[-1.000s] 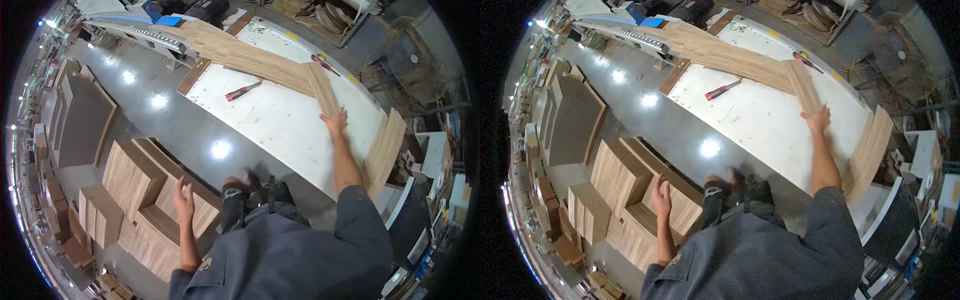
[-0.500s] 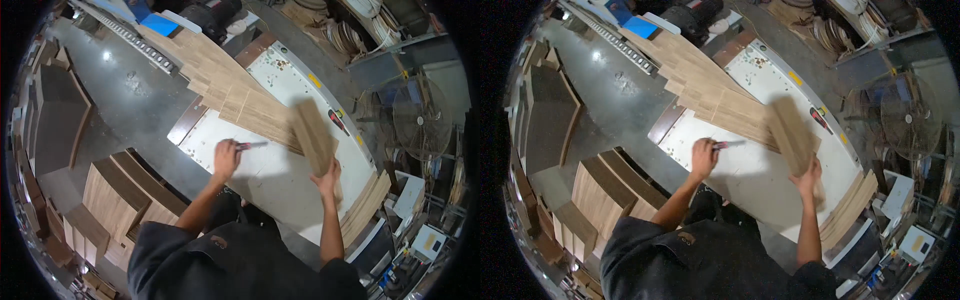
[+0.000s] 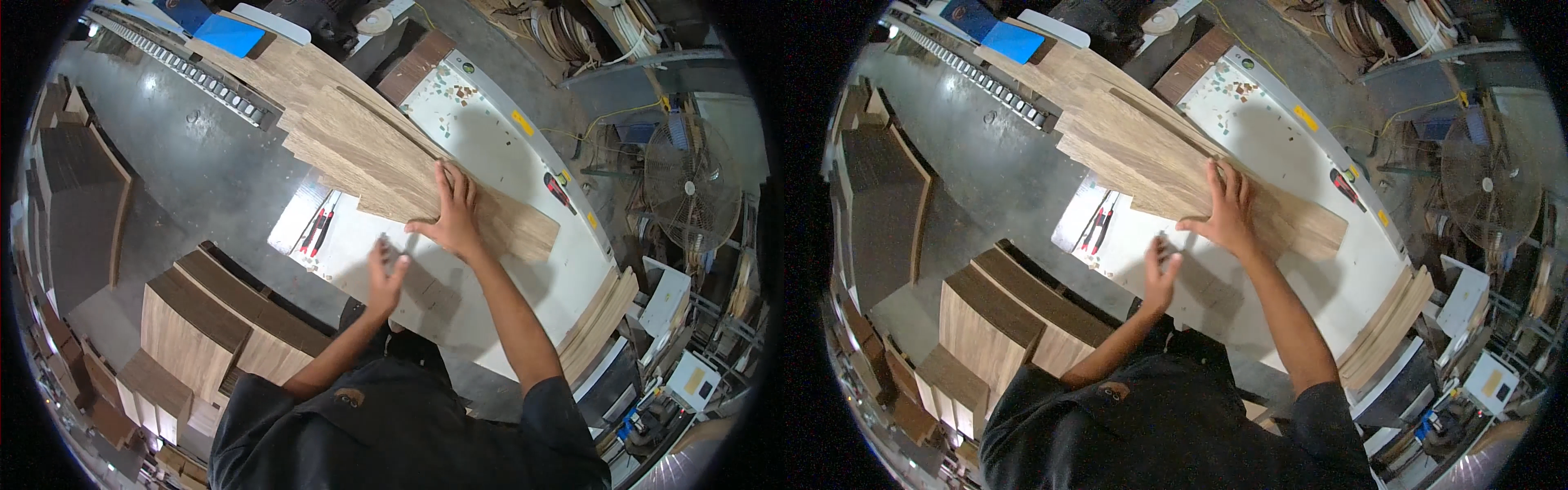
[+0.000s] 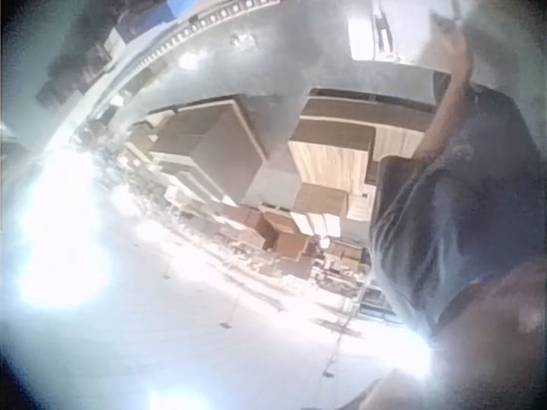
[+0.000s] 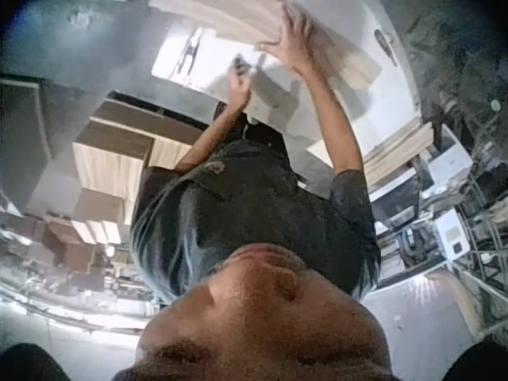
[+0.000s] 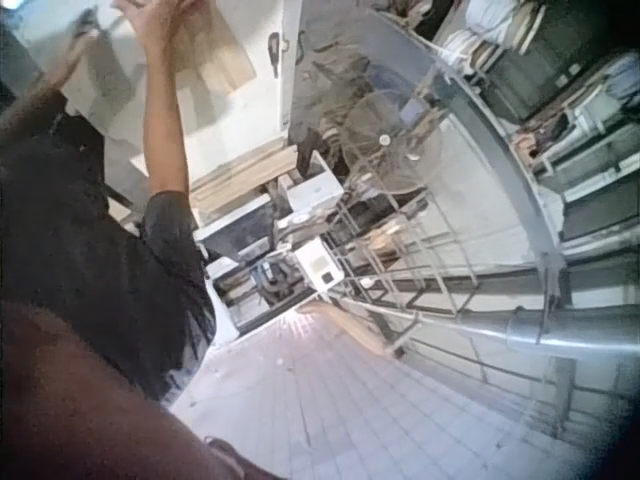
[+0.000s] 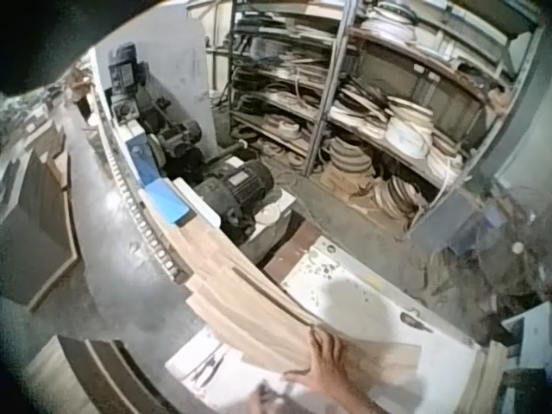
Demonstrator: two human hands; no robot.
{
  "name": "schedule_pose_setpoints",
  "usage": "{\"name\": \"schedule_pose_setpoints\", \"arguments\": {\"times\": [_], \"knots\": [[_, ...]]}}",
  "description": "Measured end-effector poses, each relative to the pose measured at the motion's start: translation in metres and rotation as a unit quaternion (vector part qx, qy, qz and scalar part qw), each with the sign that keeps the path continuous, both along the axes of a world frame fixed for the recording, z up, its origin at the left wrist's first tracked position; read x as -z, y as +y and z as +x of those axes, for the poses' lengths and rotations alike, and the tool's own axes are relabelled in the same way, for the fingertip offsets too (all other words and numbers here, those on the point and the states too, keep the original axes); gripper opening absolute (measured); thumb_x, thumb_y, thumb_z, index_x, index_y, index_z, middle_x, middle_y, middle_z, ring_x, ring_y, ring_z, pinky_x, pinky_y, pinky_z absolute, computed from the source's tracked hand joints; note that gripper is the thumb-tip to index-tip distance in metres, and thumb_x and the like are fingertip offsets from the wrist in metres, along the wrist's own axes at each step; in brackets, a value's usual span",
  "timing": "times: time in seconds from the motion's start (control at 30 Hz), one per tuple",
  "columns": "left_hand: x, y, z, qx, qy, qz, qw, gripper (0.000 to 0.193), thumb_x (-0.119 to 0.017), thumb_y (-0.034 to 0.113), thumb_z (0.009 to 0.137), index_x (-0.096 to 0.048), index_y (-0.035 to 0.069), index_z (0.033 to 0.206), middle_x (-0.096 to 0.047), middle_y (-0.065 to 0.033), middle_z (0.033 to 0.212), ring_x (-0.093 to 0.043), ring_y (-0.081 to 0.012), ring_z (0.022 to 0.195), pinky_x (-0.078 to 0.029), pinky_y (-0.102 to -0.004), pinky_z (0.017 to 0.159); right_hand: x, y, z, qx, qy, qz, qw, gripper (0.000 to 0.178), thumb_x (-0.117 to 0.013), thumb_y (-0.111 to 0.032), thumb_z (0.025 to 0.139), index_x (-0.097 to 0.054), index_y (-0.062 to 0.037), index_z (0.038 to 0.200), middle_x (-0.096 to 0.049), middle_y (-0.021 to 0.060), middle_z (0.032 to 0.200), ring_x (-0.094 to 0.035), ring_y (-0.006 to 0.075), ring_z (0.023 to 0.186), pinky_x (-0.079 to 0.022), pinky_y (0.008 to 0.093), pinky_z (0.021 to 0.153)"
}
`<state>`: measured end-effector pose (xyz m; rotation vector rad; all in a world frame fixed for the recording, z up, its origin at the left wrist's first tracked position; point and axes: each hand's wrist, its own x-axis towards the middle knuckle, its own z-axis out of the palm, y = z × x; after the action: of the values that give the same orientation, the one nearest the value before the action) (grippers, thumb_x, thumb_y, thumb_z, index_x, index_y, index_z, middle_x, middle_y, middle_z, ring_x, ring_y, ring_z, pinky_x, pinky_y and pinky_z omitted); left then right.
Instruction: Sorting and stacking wooden boards at a furniture manufacturing facility.
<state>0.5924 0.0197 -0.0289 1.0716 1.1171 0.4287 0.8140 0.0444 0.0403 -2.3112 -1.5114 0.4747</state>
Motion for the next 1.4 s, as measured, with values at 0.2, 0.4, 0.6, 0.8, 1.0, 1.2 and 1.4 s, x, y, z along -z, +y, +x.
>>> {"name": "schedule_pose_setpoints", "arguments": {"times": [0.2, 0.4, 0.6, 0.8, 1.0, 1.2, 1.4], "knots": [[0.006, 0.018, 0.092, -0.08, -0.105, -0.078, 0.988, 0.102, -0.066, 0.052, 0.102, -0.007, -0.003, 0.165, -0.029, -0.026, 0.165, -0.036, -0.0345, 0.149, -0.028, -0.0436, 0.125, 0.047, 0.068, 0.107, 0.005, 0.342, -0.019, 0.94, 0.109, -0.076, -0.075, 0.081, -0.042, -0.0084, 0.161, -0.051, 0.0182, 0.155, -0.044, 0.0307, 0.145, -0.029, 0.0443, 0.123], [-0.01, 0.026, 0.13, -0.13, -0.127, -0.13, 0.975, 0.102, -0.073, 0.034, 0.101, -0.002, -0.004, 0.162, -0.025, -0.0252, 0.165, -0.031, -0.0321, 0.15, -0.026, -0.0402, 0.125, 0.099, 0.065, 0.152, 0.057, 0.426, -0.254, 0.867, 0.101, -0.074, -0.069, 0.088, -0.041, -0.0059, 0.16, -0.049, 0.0085, 0.157, -0.043, 0.0196, 0.142, -0.034, 0.0381, 0.12], [0.015, 0.005, 0.121, -0.085, -0.164, -0.165, 0.969, 0.098, -0.073, 0.035, 0.1, -0.008, -0.001, 0.163, -0.034, -0.0233, 0.16, -0.038, -0.0306, 0.146, -0.032, -0.0413, 0.122, 0.043, 0.024, 0.127, -0.047, 0.34, -0.254, 0.904, 0.135, -0.095, -0.055, 0.064, -0.025, 0.0039, 0.163, -0.044, 0.026, 0.158, -0.04, 0.0321, 0.149, -0.031, 0.0392, 0.123], [0.058, -0.064, 0.078, 0.112, -0.104, -0.011, 0.988, 0.068, -0.078, 0.036, 0.094, -0.05, 0.0, 0.144, -0.046, -0.0237, 0.149, -0.047, -0.0406, 0.136, -0.039, -0.0472, 0.115, -0.01, -0.092, 0.093, 0.017, 0.265, -0.116, 0.957, 0.132, -0.099, -0.049, 0.06, -0.029, 0.0078, 0.156, -0.045, 0.0311, 0.154, -0.044, 0.0416, 0.145, -0.037, 0.047, 0.12], [-0.077, 0.019, 0.009, 0.76, -0.2, -0.056, 0.615, 0.052, -0.074, 0.036, 0.098, -0.062, -0.003, 0.131, -0.069, -0.0208, 0.12, -0.066, -0.0333, 0.114, -0.05, -0.0447, 0.101, -0.037, -0.217, 0.026, 0.16, 0.031, -0.181, 0.97, 0.115, -0.1, -0.036, 0.061, -0.037, 0.0023, 0.15, -0.046, 0.0288, 0.147, -0.043, 0.0476, 0.139, -0.034, 0.0551, 0.119], [-0.19, 0.209, 0.062, 0.68, -0.326, -0.172, 0.634, 0.039, -0.07, 0.016, 0.099, -0.062, 0.0, 0.134, -0.073, -0.0134, 0.118, -0.071, -0.0249, 0.109, -0.059, -0.039, 0.1, 0.006, -0.301, -0.021, 0.169, -0.049, -0.234, 0.956, 0.105, -0.094, -0.034, 0.069, -0.038, -0.0015, 0.152, -0.048, 0.0241, 0.146, -0.044, 0.043, 0.137, -0.032, 0.059, 0.118], [-0.06, 0.378, 0.171, 0.518, 0.202, 0.664, 0.499, 0.052, -0.066, 0.052, 0.097, -0.07, 0.009, 0.126, -0.068, -0.0159, 0.126, -0.058, -0.0377, 0.124, -0.039, -0.0541, 0.112, -0.001, -0.301, -0.014, 0.219, -0.047, -0.141, 0.964, 0.095, -0.089, -0.028, 0.072, -0.041, -0.008, 0.152, -0.049, 0.0191, 0.147, -0.046, 0.0405, 0.136, -0.032, 0.0583, 0.118]]}}
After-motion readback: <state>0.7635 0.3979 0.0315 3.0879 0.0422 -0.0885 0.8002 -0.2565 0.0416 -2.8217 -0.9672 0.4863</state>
